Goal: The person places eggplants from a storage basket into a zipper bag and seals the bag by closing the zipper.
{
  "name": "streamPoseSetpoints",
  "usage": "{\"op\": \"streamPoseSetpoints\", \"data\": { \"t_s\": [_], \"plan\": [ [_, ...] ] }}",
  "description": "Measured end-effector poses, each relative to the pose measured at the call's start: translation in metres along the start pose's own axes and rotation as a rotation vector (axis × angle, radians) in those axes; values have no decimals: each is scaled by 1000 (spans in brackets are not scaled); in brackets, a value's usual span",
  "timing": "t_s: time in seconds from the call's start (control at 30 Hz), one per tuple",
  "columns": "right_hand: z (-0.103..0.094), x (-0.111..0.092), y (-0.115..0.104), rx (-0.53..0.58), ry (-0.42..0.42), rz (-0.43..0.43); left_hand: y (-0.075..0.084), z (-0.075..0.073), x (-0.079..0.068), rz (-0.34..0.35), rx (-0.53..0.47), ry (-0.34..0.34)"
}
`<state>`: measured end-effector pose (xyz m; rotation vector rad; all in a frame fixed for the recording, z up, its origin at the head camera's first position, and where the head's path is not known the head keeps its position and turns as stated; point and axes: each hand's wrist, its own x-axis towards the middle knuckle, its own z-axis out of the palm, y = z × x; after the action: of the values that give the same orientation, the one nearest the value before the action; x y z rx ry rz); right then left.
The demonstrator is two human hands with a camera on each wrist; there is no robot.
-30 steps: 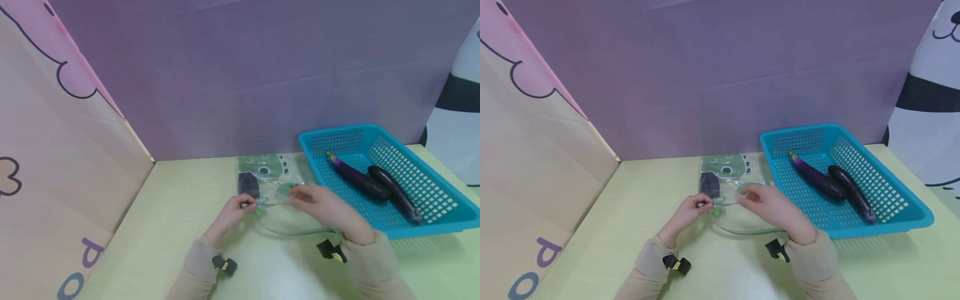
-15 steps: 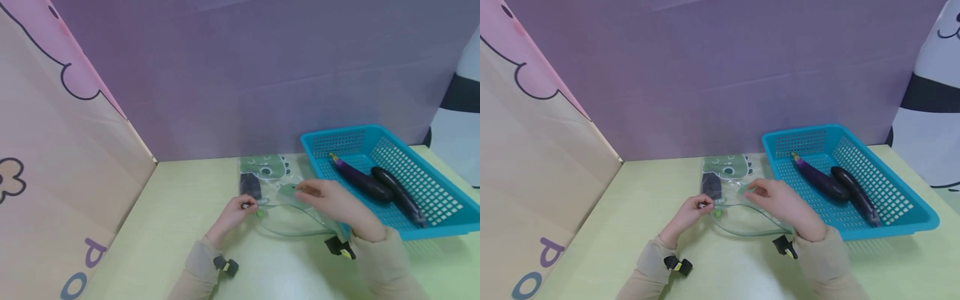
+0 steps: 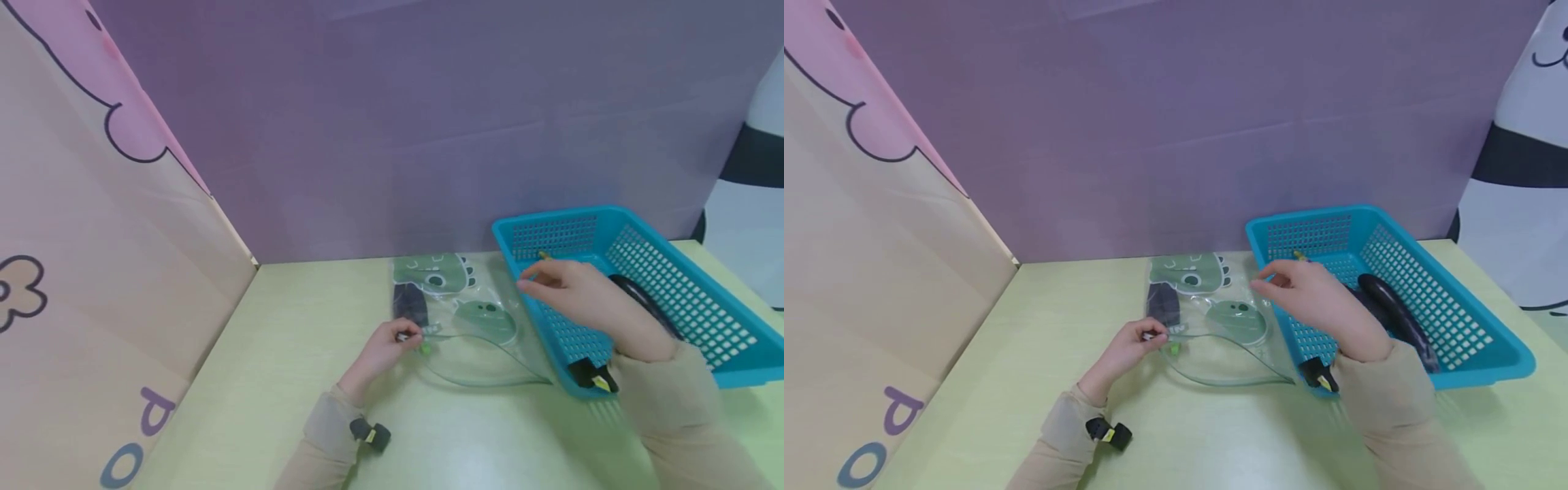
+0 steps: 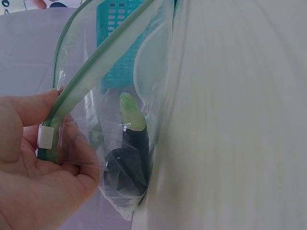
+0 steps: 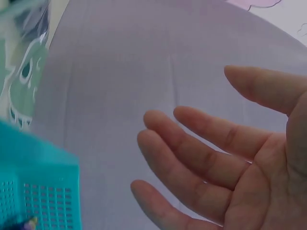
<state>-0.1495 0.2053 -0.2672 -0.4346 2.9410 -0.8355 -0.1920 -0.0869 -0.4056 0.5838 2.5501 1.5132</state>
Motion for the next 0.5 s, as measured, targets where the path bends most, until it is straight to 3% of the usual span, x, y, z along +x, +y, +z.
{"op": "streamPoseSetpoints", "data": {
  "t_s": [0.27, 0.5],
  "plan": [
    [-12, 13, 26, -15, 11, 28, 1, 0, -1, -4, 0, 2],
    [-14, 22, 46, 38, -15, 73, 0, 0, -1, 9, -9, -3]
  ]
}}
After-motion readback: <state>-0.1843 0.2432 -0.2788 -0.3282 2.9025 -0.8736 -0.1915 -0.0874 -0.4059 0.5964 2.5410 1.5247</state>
